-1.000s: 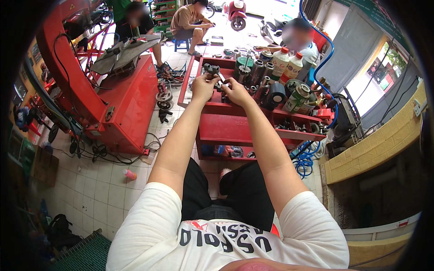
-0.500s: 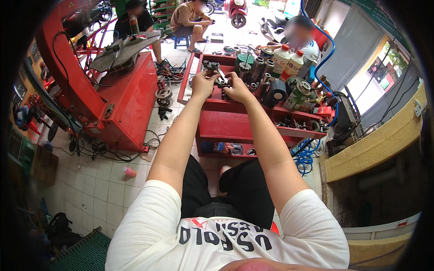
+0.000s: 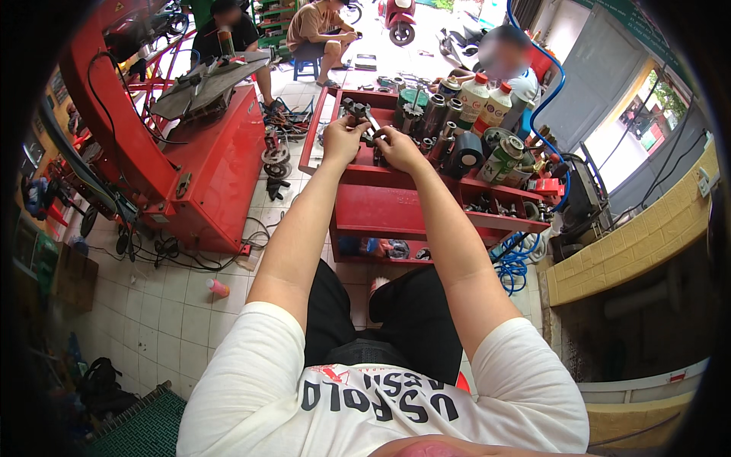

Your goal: The person sits at a red tool cart and uses a wrench to tighten or loosen bolts on a small mechanical assembly. They repeatedly adjust the wrench and reposition the part while other people work in the background.

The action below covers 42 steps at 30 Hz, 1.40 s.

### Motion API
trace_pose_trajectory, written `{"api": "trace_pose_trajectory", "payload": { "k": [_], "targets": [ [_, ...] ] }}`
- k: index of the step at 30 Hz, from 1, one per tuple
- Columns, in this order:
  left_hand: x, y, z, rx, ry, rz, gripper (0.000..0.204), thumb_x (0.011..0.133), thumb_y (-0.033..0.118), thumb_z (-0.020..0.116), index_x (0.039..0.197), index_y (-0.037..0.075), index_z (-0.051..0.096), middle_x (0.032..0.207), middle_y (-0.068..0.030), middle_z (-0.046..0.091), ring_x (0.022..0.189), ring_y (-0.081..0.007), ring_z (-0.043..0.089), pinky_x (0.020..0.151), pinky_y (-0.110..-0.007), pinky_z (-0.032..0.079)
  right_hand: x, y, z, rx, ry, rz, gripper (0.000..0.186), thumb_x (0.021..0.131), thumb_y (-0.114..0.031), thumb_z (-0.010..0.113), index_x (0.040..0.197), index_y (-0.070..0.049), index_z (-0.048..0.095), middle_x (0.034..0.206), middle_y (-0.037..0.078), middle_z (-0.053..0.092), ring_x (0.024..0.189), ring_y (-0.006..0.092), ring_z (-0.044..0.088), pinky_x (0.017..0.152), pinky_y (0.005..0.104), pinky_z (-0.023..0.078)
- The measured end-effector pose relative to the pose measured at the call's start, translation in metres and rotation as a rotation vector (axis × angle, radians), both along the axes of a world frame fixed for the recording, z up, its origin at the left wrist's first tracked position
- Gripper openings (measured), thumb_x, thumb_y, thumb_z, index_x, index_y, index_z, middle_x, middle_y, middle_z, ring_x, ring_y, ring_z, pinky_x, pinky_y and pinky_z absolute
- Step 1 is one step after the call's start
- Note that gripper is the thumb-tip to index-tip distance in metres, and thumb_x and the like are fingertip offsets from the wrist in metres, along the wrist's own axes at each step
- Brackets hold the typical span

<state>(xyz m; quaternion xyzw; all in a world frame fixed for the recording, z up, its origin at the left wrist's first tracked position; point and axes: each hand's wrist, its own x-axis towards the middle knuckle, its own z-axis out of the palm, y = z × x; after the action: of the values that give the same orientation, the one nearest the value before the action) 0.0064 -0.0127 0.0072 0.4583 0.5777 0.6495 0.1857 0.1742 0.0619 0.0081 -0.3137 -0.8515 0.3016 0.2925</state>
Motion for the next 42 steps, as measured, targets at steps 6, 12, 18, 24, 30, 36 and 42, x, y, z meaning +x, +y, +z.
{"api": "trace_pose_trajectory", "payload": {
  "k": [6, 12, 18, 24, 30, 36, 42],
  "targets": [
    [0.001, 0.001, -0.001, 0.027, 0.019, 0.017, 0.012, 0.091, 0.015, 0.082, 0.099, 0.006, 0.08, 0.082, -0.0018, 0.076, 0.071, -0.0074, 0.065, 0.063, -0.026, 0.05, 0.0, 0.002, -0.003, 0.072, 0.05, 0.005, 0.04, 0.094, -0.02, 0.072, 0.127, -0.001, 0.06, 0.106, 0.024, 0.074, 0.102, 0.0372, 0.073, 0.09, 0.0447, 0.055],
    [0.001, 0.004, -0.002, 0.017, -0.004, 0.002, 0.013, 0.091, 0.015, 0.082, 0.1, 0.006, 0.08, 0.083, -0.0016, 0.076, 0.072, -0.0078, 0.065, 0.064, -0.027, 0.05, 0.002, 0.004, -0.002, 0.096, -0.018, 0.019, 0.044, 0.092, -0.015, 0.073, 0.129, 0.0, 0.053, 0.104, 0.017, 0.073, 0.099, 0.0267, 0.072, 0.086, 0.0393, 0.056],
    [0.003, 0.001, 0.002, 0.023, 0.002, -0.012, 0.013, 0.092, 0.015, 0.082, 0.101, 0.005, 0.08, 0.083, -0.0017, 0.076, 0.072, -0.008, 0.065, 0.065, -0.028, 0.05, 0.004, 0.007, -0.005, 0.073, 0.004, 0.043, 0.045, 0.091, -0.014, 0.074, 0.128, 0.0, 0.054, 0.103, 0.015, 0.073, 0.095, 0.0238, 0.071, 0.083, 0.0375, 0.056],
    [-0.005, 0.001, -0.003, 0.039, 0.009, 0.001, 0.014, 0.092, 0.017, 0.082, 0.101, 0.006, 0.08, 0.081, -0.0005, 0.075, 0.071, -0.0078, 0.065, 0.064, -0.028, 0.05, -0.002, -0.005, 0.005, 0.041, 0.026, -0.004, 0.043, 0.091, -0.018, 0.071, 0.126, 0.002, 0.057, 0.105, 0.021, 0.074, 0.097, 0.0323, 0.073, 0.086, 0.042, 0.057],
    [0.016, -0.004, 0.012, -0.073, 0.158, -0.002, 0.027, 0.097, 0.027, 0.077, 0.11, 0.004, 0.08, 0.083, -0.005, 0.075, 0.071, -0.0116, 0.066, 0.067, -0.031, 0.051, 0.008, 0.011, -0.003, -0.015, 0.187, -0.186, 0.033, 0.099, -0.023, 0.059, 0.123, 0.0, 0.06, 0.103, 0.024, 0.075, 0.099, 0.0394, 0.073, 0.089, 0.0466, 0.054],
    [0.006, -0.008, 0.002, -0.008, 0.398, -0.005, 0.024, 0.098, 0.023, 0.072, 0.114, 0.006, 0.079, 0.1, -0.0167, 0.075, 0.089, -0.0315, 0.071, 0.079, -0.04, 0.052, 0.0, -0.011, 0.011, 0.064, 0.293, -0.168, 0.037, 0.094, -0.024, 0.068, 0.122, -0.001, 0.062, 0.096, 0.022, 0.075, 0.089, 0.0326, 0.075, 0.08, 0.0421, 0.056],
    [0.01, -0.009, 0.004, -0.017, 0.542, 0.004, 0.021, 0.095, 0.017, 0.07, 0.112, 0.006, 0.079, 0.1, -0.0159, 0.074, 0.095, -0.0347, 0.071, 0.083, -0.043, 0.053, 0.006, -0.014, 0.019, 0.078, 0.259, -0.121, 0.039, 0.09, -0.025, 0.073, 0.118, 0.001, 0.065, 0.091, 0.02, 0.076, 0.079, 0.0296, 0.075, 0.074, 0.0391, 0.057]
  ]
}}
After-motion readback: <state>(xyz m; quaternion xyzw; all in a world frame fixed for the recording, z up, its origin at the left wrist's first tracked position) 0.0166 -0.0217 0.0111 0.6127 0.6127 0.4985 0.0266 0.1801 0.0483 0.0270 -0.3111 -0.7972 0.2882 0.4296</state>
